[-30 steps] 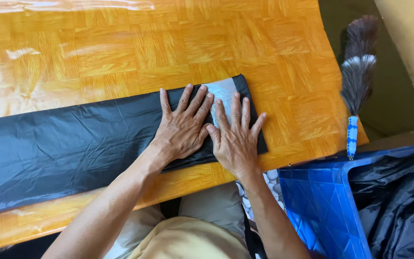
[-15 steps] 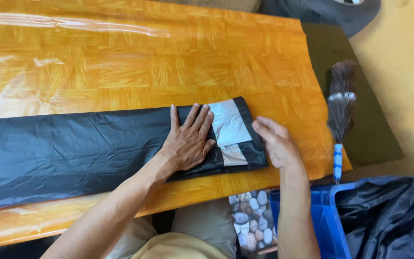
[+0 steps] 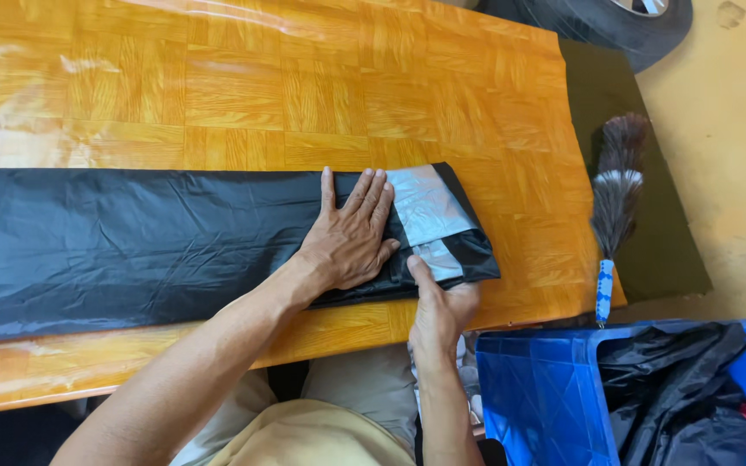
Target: The person folds a black piece of fabric on a wooden table, then places it into a black drawstring bag. They pull the red drawstrings to close the bag and place it on a pile of similar bags.
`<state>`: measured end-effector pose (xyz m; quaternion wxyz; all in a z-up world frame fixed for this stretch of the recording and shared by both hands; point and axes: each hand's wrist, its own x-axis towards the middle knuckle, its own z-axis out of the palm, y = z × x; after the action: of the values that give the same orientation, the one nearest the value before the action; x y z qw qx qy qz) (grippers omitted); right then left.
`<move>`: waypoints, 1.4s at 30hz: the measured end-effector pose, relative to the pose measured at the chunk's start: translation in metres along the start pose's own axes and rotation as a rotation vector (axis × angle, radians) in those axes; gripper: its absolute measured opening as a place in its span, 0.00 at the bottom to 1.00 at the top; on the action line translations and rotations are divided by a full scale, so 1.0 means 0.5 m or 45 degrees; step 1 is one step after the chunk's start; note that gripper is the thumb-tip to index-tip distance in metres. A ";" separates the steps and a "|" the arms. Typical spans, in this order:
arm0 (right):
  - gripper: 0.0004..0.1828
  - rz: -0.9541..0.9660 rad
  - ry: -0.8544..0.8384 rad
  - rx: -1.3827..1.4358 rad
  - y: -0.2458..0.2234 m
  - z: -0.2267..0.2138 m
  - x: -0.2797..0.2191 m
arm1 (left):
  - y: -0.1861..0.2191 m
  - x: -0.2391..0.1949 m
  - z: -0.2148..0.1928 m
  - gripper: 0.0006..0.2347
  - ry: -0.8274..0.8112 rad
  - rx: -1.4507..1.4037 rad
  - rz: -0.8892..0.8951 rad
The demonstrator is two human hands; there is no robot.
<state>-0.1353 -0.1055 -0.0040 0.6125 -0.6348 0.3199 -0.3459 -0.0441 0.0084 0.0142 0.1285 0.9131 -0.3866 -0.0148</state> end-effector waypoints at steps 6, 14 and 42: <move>0.29 -0.004 0.079 -0.150 0.027 -0.021 0.005 | -0.004 0.007 0.003 0.34 -0.020 -0.025 -0.014; 0.12 -0.395 -0.034 -0.295 0.095 -0.050 -0.004 | -0.042 0.019 0.039 0.27 0.265 -0.532 -0.114; 0.54 -1.019 -0.844 -0.686 -0.024 -0.051 -0.049 | -0.059 0.020 -0.099 0.08 0.046 -2.202 -1.180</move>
<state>-0.1706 -0.0987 0.0072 0.3185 -0.9139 -0.0769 -0.2398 -0.0103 0.0323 0.0556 0.7405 0.5654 0.1563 -0.3279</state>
